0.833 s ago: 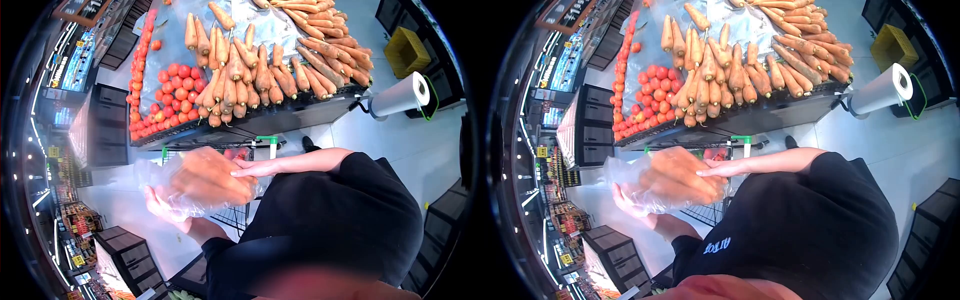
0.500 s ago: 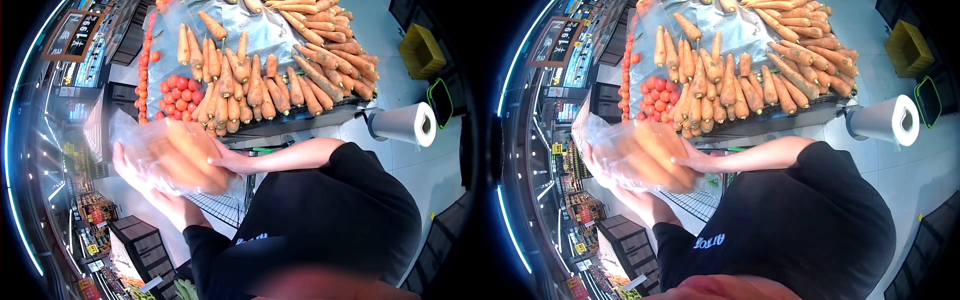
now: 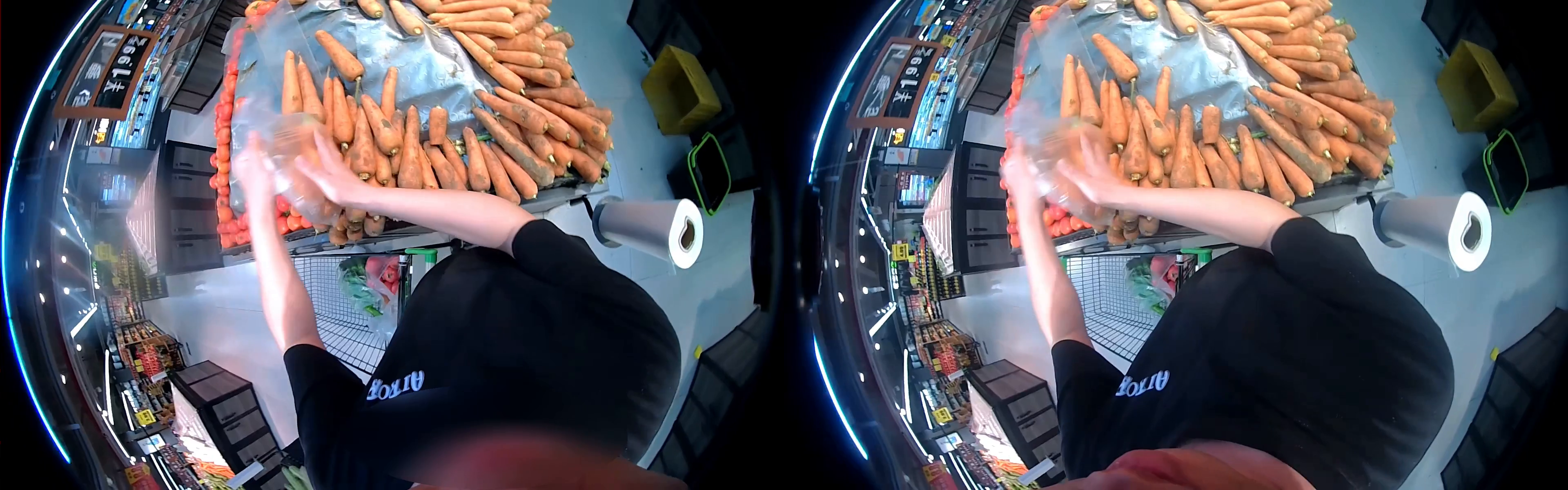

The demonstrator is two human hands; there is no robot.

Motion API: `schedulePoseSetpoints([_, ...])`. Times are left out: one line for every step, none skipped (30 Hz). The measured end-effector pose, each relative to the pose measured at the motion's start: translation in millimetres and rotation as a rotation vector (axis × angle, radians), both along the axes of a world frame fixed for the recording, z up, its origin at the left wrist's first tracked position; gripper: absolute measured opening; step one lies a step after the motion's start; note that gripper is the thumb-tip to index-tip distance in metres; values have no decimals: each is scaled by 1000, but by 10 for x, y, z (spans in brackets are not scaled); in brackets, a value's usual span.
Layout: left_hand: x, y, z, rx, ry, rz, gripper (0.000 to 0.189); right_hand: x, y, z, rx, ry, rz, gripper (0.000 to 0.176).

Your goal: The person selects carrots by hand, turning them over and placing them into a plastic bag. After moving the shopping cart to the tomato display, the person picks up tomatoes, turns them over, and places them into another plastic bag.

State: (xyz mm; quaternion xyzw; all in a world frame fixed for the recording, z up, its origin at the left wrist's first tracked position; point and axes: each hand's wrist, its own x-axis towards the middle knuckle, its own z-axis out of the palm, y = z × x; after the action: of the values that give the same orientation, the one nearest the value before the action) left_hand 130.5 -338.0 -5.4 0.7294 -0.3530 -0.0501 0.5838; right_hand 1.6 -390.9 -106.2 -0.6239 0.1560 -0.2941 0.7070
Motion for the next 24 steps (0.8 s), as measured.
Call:
schedulePoseSetpoints([36,-19,-194,150,-31,-73,42,22,-50,-79,27,-111,-28,110])
schedulePoseSetpoints([143,-105,-461,99,220,-116,33,23,-79,-162,58,-219,-57,104])
schedulePoseSetpoints([133,-164,-645,-151,433,-182,37,-171,-78,-23,60,-175,-5,95])
schedulePoseSetpoints([112,-166,-647,-183,507,-183,38,-162,-104,-97,57,-159,16,94])
schedulePoseSetpoints([87,-151,-623,-213,583,-186,39,-146,-112,-156,55,-142,35,93])
schedulePoseSetpoints([80,-128,-624,-244,661,-187,41,-137,-116,-219,55,-123,55,91])
schedulePoseSetpoints([141,-166,-693,-304,679,-230,39,-142,-125,-288,41,-102,40,89])
schedulePoseSetpoints([151,-186,-717,-260,608,-247,37,-191,-127,-271,33,-96,27,87])
schedulePoseSetpoints([132,-209,-710,-218,536,-261,36,-244,-131,-232,22,-91,16,85])
schedulePoseSetpoints([105,-237,-708,-174,462,-275,35,-294,-137,-184,13,-89,5,84])
schedulePoseSetpoints([-87,-239,-561,-179,421,-267,32,-355,-143,-63,83,-132,24,79])
schedulePoseSetpoints([-59,-202,-558,-117,429,-263,33,-351,-174,-39,82,-179,22,76])
schedulePoseSetpoints([-20,-166,-574,-53,439,-259,35,-370,-221,-10,-28,-174,-51,76])
schedulePoseSetpoints([18,-168,-621,-86,470,-261,38,-373,-254,40,-137,-168,-123,77])
schedulePoseSetpoints([56,-170,-670,-119,500,-262,40,-351,-243,133,-392,-230,-331,66])
schedulePoseSetpoints([93,-172,-719,-152,529,-263,43,-334,-264,226,-563,-254,-317,62])
schedulePoseSetpoints([79,-224,-752,-256,540,-244,43,-310,-308,324,-731,-279,-300,57])
schedulePoseSetpoints([103,-186,-782,-286,609,-250,43,-298,-333,410,-897,-303,-279,53])
schedulePoseSetpoints([126,-149,-811,-317,678,-253,42,-271,-329,499,-980,-317,-231,46])
schedulePoseSetpoints([146,-113,-834,-349,747,-254,42,-219,-351,478,-1082,-295,-228,48])
schedulePoseSetpoints([205,-30,-827,-329,772,-273,42,-166,-384,443,-1184,-274,-227,49])
schedulePoseSetpoints([229,36,-837,-334,770,-248,40,-133,-411,423,-1286,-252,-227,51])
schedulePoseSetpoints([178,102,-729,-339,767,-223,38,-156,-449,410,-1372,-235,-245,43])
schedulePoseSetpoints([127,168,-622,-343,764,-198,36,-202,-513,358,-1396,-163,-220,38])
